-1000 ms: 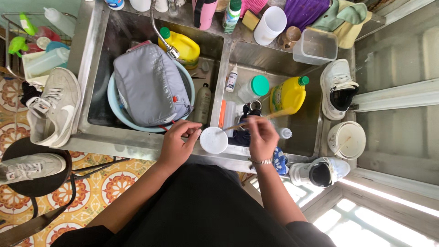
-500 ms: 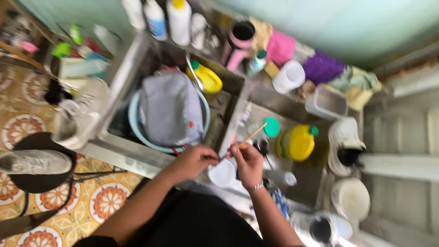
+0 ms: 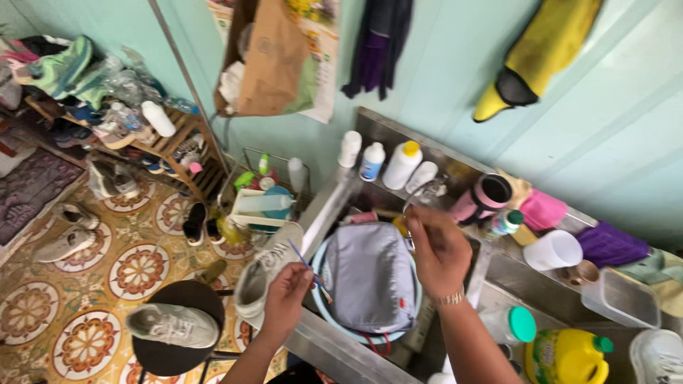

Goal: The person prepares a cleaning solution by pouring a white powder into a cup and adding water. They then scrub a white sneaker with a brush and a toothbrush, apply liquid soap, and remove the shoelaces to clean them separately.

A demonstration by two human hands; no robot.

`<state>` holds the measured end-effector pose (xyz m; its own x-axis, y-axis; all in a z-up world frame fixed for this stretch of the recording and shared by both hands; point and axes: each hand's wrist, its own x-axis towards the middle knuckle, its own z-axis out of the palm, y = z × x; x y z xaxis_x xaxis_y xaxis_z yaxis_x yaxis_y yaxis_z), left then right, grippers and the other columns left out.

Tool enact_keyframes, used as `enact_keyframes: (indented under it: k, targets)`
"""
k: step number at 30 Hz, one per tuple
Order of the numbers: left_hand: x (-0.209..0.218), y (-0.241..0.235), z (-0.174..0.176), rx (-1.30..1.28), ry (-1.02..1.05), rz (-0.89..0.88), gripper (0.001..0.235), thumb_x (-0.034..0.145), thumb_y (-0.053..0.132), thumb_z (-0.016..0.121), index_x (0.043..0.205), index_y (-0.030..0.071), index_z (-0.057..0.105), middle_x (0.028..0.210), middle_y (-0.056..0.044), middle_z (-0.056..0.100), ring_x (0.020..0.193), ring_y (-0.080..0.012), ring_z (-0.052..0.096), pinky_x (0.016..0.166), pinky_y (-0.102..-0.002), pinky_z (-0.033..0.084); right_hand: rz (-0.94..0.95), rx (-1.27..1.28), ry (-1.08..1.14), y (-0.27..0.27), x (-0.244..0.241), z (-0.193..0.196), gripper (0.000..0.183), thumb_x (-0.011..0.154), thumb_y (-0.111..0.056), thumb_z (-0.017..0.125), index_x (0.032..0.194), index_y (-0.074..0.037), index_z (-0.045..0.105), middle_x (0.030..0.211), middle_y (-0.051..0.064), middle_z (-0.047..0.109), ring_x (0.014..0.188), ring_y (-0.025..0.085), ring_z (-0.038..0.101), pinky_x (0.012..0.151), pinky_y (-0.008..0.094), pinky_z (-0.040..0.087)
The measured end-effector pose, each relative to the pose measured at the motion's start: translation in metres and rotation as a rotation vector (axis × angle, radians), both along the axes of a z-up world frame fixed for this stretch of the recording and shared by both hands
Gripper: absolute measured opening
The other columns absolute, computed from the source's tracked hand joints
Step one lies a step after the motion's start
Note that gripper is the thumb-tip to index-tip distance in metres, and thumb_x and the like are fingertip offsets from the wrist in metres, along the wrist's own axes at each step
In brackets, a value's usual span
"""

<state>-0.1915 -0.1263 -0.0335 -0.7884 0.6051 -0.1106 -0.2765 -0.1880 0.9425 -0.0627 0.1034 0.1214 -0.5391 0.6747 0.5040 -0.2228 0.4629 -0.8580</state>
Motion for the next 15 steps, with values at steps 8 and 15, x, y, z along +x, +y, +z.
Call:
enact_keyframes:
  k: [8,15]
  targets:
    - [-0.051,-0.064,0.003,0.078,0.011,0.247,0.010,0.102,0.008,0.062,0.105,-0.001,0.061,0.091,-0.008,0.070,0.083,-0.0107,0.061,0.077,-0.027,0.049,0.179,0.421,0.152,-0.042,-0.192,0.084,0.014,0.107,0.006,0.057,0.119,0.003,0.065,0.112,0.015,0.073,0.102,0.023,0.073,0.092,0.033,0.058]
    - [-0.021,-0.104,-0.018,-0.045,-0.013,0.287,0.009,0.097,0.008,0.063,0.102,0.001,0.059,0.088,-0.002,0.065,0.082,-0.0106,0.065,0.077,-0.026,0.052,-0.039,0.820,0.016,0.029,-0.419,0.037,0.015,0.103,-0.012,0.064,0.109,0.001,0.070,0.101,0.023,0.071,0.093,0.043,0.068,0.081,0.048,0.056]
